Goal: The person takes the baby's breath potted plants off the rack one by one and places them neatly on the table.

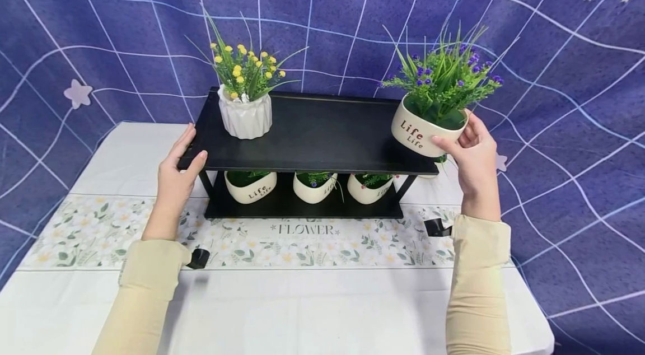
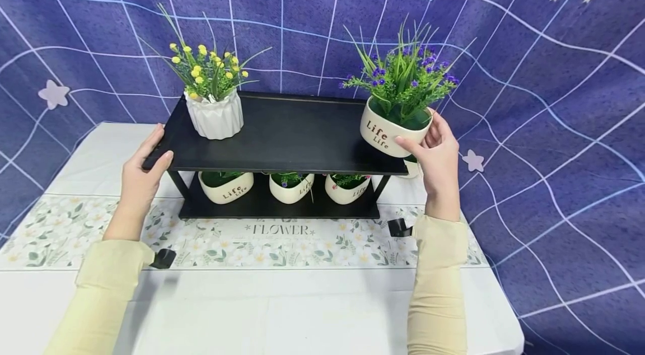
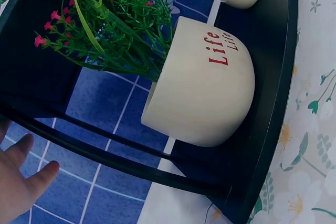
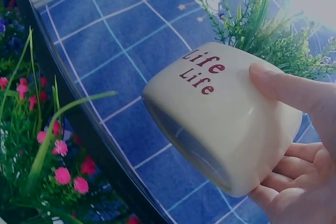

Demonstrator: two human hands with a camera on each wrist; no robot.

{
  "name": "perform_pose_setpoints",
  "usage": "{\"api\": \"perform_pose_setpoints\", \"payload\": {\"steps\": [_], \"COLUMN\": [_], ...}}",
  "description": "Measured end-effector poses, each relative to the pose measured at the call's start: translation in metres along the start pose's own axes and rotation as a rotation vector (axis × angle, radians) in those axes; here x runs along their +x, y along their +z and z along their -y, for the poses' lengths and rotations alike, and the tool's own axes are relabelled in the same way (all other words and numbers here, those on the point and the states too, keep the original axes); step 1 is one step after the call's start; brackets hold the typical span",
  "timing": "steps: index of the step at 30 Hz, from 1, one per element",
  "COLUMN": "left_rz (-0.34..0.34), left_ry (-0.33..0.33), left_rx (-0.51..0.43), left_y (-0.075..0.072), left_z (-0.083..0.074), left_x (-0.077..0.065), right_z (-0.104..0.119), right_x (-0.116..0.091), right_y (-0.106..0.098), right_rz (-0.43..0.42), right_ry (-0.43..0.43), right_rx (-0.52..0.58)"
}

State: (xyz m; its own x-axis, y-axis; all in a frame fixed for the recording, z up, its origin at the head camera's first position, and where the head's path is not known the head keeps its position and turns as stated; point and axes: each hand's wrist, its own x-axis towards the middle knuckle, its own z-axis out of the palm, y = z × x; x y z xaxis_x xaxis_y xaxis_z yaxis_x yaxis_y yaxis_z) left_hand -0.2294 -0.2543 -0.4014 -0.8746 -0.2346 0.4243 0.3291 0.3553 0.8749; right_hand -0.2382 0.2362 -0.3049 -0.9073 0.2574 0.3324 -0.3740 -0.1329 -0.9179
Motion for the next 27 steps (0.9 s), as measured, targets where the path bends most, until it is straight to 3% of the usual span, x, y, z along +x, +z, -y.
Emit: {"api": "perform_pose_setpoints", "payload": {"steps": [21,27], "left_rz": [-0.007,-0.005], "left_ry": [-0.019,-0.010], "left_rx": [-0.003,-0.010], "left_y": [-0.002,0.000], "left_z": [0.003,-0.003], "left_x": [0.000,0.000], "right_z": [0.004,0.003], "right_x": [-0.006,-0.010], "right_y": [-0.043,-0.057], "right_rz": [-0.015,-0.035], "right_ry": [-0.019,-0.014], "right_rx": [0.131,0.149]}}
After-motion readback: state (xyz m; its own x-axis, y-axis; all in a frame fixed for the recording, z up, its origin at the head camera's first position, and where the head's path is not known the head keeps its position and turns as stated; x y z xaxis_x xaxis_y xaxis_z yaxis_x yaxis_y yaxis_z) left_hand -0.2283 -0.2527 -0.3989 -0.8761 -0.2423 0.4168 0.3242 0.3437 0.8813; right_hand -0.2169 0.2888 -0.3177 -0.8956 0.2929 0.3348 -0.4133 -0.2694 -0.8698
